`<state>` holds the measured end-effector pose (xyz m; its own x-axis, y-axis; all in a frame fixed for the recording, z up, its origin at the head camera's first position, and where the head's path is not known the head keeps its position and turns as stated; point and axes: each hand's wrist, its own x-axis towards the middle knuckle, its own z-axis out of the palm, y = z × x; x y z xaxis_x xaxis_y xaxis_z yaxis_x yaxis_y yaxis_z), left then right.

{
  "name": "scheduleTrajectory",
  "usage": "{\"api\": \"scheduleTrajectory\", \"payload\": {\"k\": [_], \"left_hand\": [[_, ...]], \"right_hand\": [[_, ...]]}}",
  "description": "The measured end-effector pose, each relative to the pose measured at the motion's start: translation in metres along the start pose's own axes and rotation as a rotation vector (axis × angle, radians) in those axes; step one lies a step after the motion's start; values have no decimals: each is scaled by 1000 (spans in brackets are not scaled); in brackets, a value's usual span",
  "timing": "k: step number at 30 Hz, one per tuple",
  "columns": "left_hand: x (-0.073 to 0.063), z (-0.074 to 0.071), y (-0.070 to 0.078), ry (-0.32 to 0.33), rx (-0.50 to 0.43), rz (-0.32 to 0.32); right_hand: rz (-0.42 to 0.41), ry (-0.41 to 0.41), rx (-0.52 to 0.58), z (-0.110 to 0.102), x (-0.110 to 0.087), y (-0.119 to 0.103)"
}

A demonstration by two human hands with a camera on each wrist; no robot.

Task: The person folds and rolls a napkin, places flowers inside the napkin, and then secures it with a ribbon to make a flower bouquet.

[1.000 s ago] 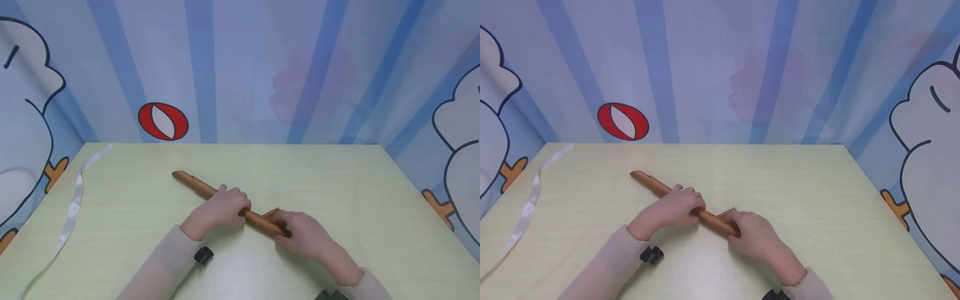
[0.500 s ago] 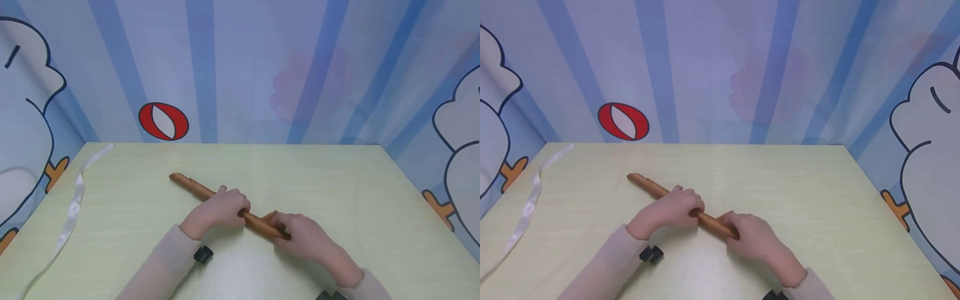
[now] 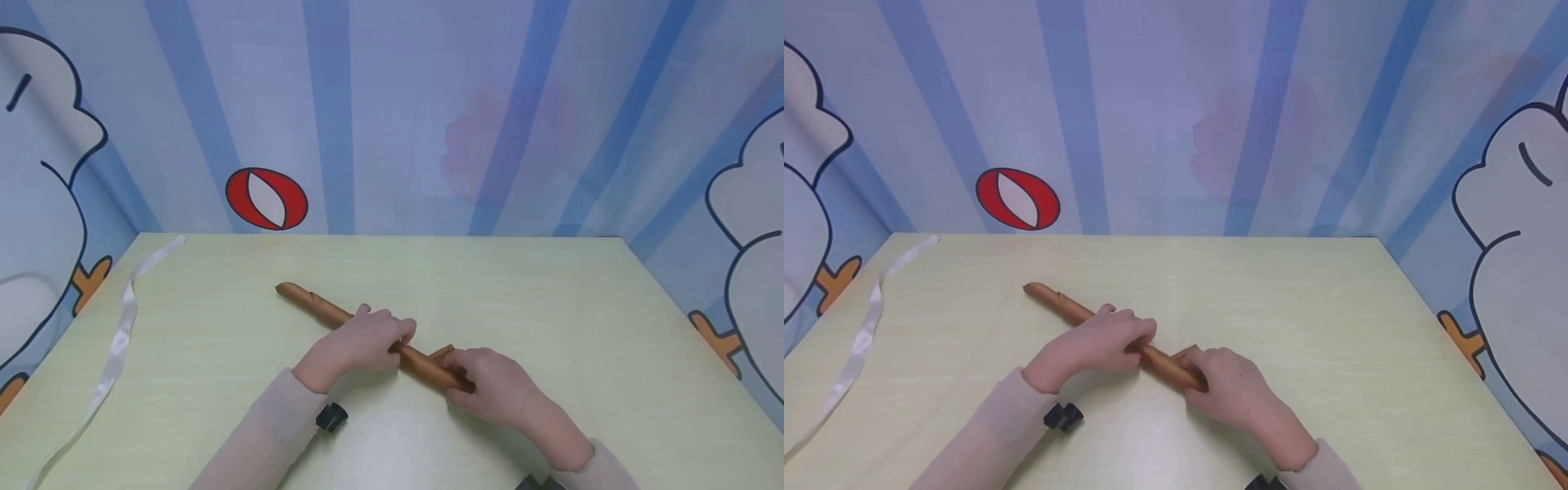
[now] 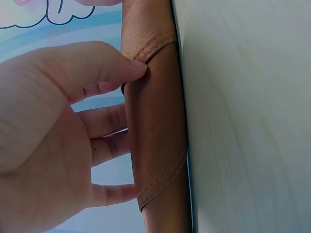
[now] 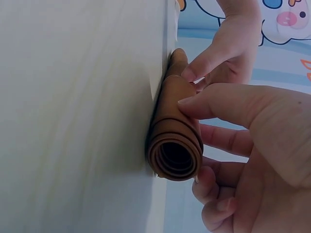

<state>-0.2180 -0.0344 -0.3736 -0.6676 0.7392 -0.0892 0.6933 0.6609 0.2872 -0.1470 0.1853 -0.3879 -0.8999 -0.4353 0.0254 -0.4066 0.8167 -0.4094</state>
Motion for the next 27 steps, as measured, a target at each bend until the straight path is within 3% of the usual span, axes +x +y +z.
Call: {"api": "scheduleTrajectory", "payload": {"k": [16,27], "left_hand": [[0,0,2,34,5,-8],[0,0,3,78,68,6]], "right_hand": [[-10,43,-63,0,-2,1],[-10,41,-98,1,-3,3]]}}
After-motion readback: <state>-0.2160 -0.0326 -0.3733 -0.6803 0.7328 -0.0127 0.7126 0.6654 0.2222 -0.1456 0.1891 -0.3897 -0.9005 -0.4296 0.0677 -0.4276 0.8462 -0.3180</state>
